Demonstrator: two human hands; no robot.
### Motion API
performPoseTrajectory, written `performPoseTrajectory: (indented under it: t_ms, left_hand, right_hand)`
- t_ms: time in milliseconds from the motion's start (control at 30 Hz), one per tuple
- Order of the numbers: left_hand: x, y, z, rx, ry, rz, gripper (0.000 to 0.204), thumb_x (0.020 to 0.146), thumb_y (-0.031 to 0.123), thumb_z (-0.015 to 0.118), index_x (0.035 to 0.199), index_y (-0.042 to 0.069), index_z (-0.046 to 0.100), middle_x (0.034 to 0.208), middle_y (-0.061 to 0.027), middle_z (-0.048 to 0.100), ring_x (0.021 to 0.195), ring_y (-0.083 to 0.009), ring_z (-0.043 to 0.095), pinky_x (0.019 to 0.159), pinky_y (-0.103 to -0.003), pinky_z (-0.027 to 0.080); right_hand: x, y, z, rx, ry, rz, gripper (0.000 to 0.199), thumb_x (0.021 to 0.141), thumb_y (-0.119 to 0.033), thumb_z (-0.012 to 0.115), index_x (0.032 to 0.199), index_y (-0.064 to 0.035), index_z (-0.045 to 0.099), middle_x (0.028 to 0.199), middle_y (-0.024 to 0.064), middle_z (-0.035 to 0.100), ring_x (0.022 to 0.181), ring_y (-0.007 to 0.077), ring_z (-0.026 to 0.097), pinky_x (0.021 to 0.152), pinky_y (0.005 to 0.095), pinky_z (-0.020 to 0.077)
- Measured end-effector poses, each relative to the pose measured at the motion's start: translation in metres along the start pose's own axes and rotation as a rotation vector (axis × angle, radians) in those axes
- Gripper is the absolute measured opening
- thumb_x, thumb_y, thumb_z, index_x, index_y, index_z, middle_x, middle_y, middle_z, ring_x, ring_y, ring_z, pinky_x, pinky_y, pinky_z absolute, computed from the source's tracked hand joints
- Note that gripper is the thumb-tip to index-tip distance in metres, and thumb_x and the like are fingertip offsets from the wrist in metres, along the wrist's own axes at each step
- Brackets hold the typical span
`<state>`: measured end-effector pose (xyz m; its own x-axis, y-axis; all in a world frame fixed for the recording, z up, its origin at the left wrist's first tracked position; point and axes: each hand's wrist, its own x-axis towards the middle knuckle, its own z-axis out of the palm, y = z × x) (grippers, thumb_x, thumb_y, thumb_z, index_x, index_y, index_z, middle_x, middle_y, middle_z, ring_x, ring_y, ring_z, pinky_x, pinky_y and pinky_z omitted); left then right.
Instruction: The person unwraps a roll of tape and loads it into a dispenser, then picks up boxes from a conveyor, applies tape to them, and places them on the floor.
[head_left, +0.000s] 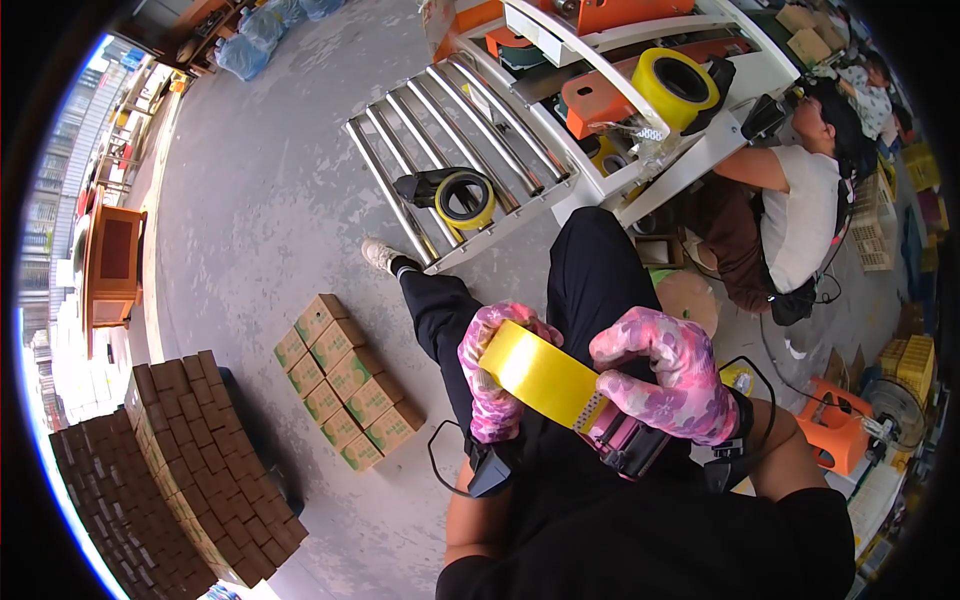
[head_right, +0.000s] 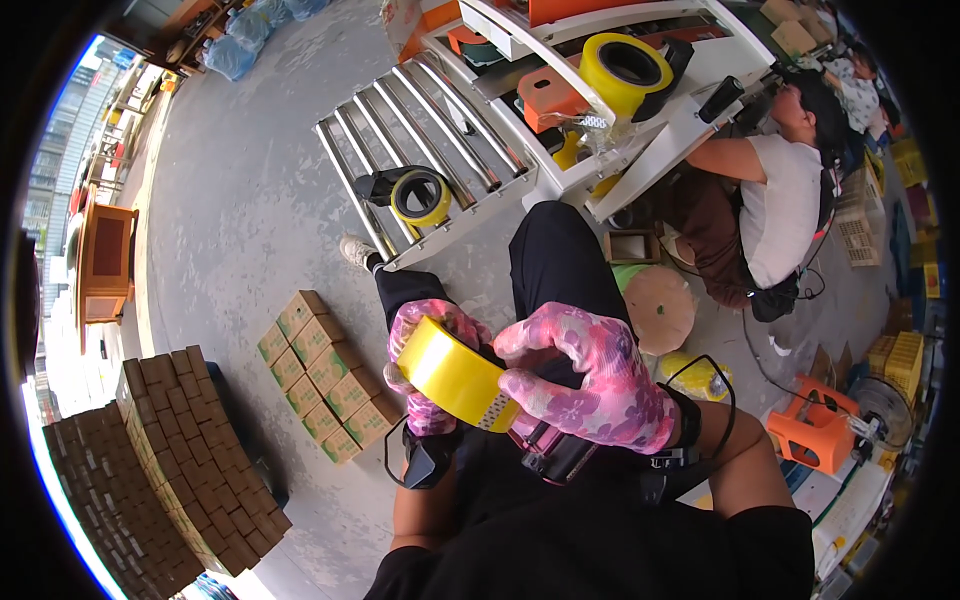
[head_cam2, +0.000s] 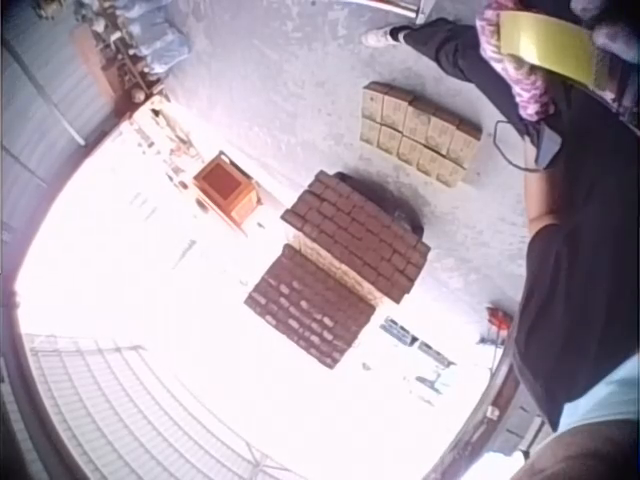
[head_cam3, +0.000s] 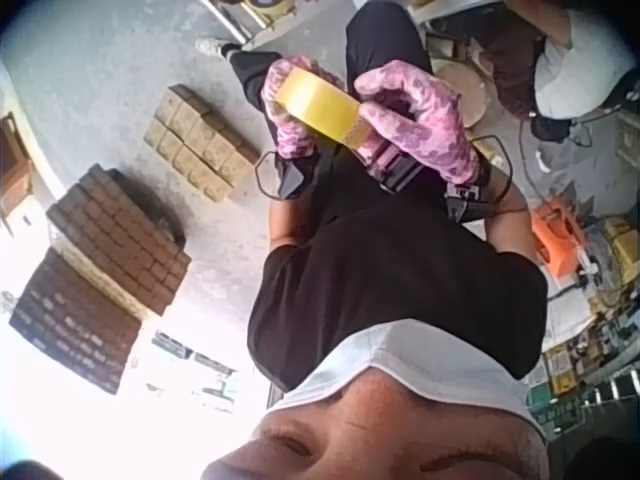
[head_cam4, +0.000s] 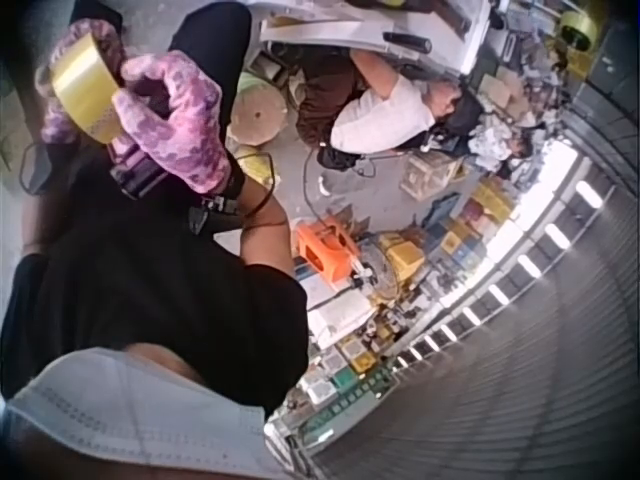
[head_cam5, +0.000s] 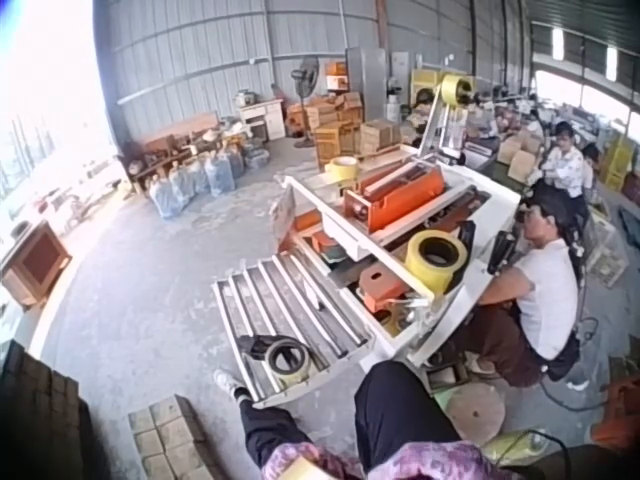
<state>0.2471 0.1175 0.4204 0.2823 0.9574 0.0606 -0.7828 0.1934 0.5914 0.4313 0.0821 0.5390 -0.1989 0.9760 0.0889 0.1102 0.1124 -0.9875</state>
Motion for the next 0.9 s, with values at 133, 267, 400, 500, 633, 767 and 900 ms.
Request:
performPoseTrajectory:
  t_ms: [133, 267, 400, 500, 633, 767, 900]
  left_hand:
    - [0.003, 0.008, 0.008, 0.145, -0.006, 0.059, 0.069, 0.074, 0.057, 0.073, 0.110, 0.001, 0.053, 0.105, -0.0131, 0.059, 0.086, -0.0258, 0.064, 0.077, -0.040, 0.053]
    - [0.001, 0.010, 0.009, 0.285, 0.002, 0.039, 0.072, 0.070, 0.056, 0.078, 0.108, -0.001, 0.054, 0.101, -0.0132, 0.059, 0.085, -0.0253, 0.064, 0.077, -0.037, 0.053]
    - [0.000, 0.008, 0.011, 0.208, 0.032, 0.019, 0.074, 0.069, 0.056, 0.078, 0.108, -0.002, 0.054, 0.100, -0.0135, 0.060, 0.084, -0.0245, 0.064, 0.076, -0.036, 0.053]
    - [0.002, 0.009, 0.011, 0.311, -0.027, 0.037, 0.072, 0.075, 0.061, 0.069, 0.110, 0.001, 0.051, 0.095, -0.0124, 0.059, 0.076, -0.0243, 0.061, 0.071, -0.041, 0.052]
    - [0.004, 0.008, 0.010, 0.322, -0.032, 0.052, 0.073, 0.075, 0.063, 0.068, 0.109, 0.001, 0.051, 0.095, -0.0120, 0.059, 0.075, -0.0237, 0.061, 0.071, -0.040, 0.051]
    - [0.004, 0.007, 0.011, 0.327, 0.011, 0.023, 0.077, 0.073, 0.067, 0.067, 0.110, 0.000, 0.051, 0.094, -0.0116, 0.059, 0.074, -0.0231, 0.060, 0.071, -0.040, 0.051]
    - [0.002, 0.006, 0.012, 0.293, 0.004, 0.014, 0.079, 0.072, 0.068, 0.066, 0.110, 0.000, 0.051, 0.093, -0.0115, 0.059, 0.073, -0.0232, 0.060, 0.071, -0.041, 0.051]
  right_hand:
    - [0.008, 0.002, -0.001, 0.545, -0.097, 0.498, 0.030, 0.082, -0.008, 0.061, 0.110, 0.0021, 0.059, 0.099, 0.0065, 0.065, 0.088, 0.0130, 0.063, 0.083, 0.0269, 0.0499]
    - [0.015, -0.001, -0.006, 0.506, -0.235, 0.763, 0.041, 0.079, -0.014, 0.058, 0.114, 0.0056, 0.058, 0.098, 0.0063, 0.066, 0.088, 0.0118, 0.063, 0.084, 0.0254, 0.0496]
    - [0.009, 0.004, -0.004, 0.596, -0.214, 0.749, 0.043, 0.079, -0.014, 0.057, 0.116, 0.0067, 0.058, 0.098, 0.0069, 0.067, 0.086, 0.0112, 0.064, 0.082, 0.0243, 0.0503]
    - [0.007, 0.000, -0.002, 0.532, -0.178, 0.763, 0.043, 0.079, -0.012, 0.055, 0.118, 0.0071, 0.058, 0.099, 0.0081, 0.067, 0.087, 0.0119, 0.065, 0.082, 0.0243, 0.0506]
    - [0.001, 0.004, 0.001, 0.549, -0.184, 0.730, 0.043, 0.079, -0.011, 0.054, 0.119, 0.0074, 0.057, 0.099, 0.0093, 0.068, 0.086, 0.0130, 0.065, 0.081, 0.0251, 0.0517]
    - [0.000, 0.001, 0.002, 0.617, -0.160, 0.717, 0.043, 0.080, -0.010, 0.053, 0.119, 0.0071, 0.058, 0.098, 0.0098, 0.068, 0.083, 0.0139, 0.066, 0.079, 0.0261, 0.0528]
    - [0.002, 0.002, 0.003, 0.599, -0.181, 0.726, 0.045, 0.080, -0.011, 0.053, 0.121, 0.0073, 0.056, 0.098, 0.0096, 0.068, 0.085, 0.0145, 0.067, 0.080, 0.0266, 0.0530]
